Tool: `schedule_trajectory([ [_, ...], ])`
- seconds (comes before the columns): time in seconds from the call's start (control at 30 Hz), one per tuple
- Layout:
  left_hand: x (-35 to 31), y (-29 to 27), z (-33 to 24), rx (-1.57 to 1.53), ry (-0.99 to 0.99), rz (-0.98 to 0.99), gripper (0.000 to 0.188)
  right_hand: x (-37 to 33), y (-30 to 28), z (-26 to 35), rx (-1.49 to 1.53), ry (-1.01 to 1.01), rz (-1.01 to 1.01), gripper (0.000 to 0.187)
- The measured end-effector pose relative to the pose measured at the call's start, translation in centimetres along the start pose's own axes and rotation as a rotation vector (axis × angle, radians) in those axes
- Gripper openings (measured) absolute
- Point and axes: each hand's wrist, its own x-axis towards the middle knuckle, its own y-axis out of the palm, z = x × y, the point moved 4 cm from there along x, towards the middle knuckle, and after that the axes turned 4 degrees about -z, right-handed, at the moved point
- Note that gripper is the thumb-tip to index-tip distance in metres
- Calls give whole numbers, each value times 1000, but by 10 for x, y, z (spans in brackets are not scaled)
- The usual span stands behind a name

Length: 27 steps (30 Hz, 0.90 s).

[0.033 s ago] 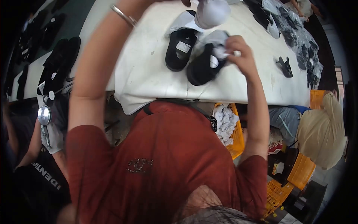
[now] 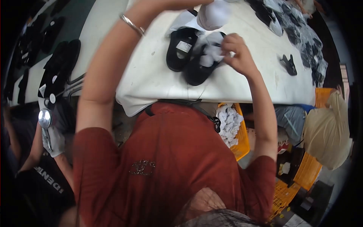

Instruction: Wrapping sandals in tissue paper and attaching plastic hangers and tags in a factory setting.

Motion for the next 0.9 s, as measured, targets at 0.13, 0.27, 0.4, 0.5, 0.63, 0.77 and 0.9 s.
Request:
schedule_trajectory([
  [0.13, -34, 48, -4, -243, -577, -181, 15, 5, -54, -5, 807, 19, -206, 9],
  [0.27, -39, 102, -32, -257, -167, -381, 14, -20, -52, -19, 805, 79, -268, 64],
  [0.4, -55, 156, -86, -453, -99, -108, 20, -96, -17, 4, 456, 384, -338, 59],
  [0.5, -70, 169, -101, -513, -33, 25, 22, -188, -23, 24, 21, 502, -494, 39],
  [0.63, -99, 161, -81, 7, -108, 57, 23, -325, -6, 2, -702, 638, -602, 40],
  [0.77, -124, 176, -73, 276, -95, 28, 29, -444, 49, -94, -883, 942, -274, 37],
  [0.9, -127, 181, -67, 246, -174, 137, 22, -297, 9, -53, -849, 436, -564, 30],
])
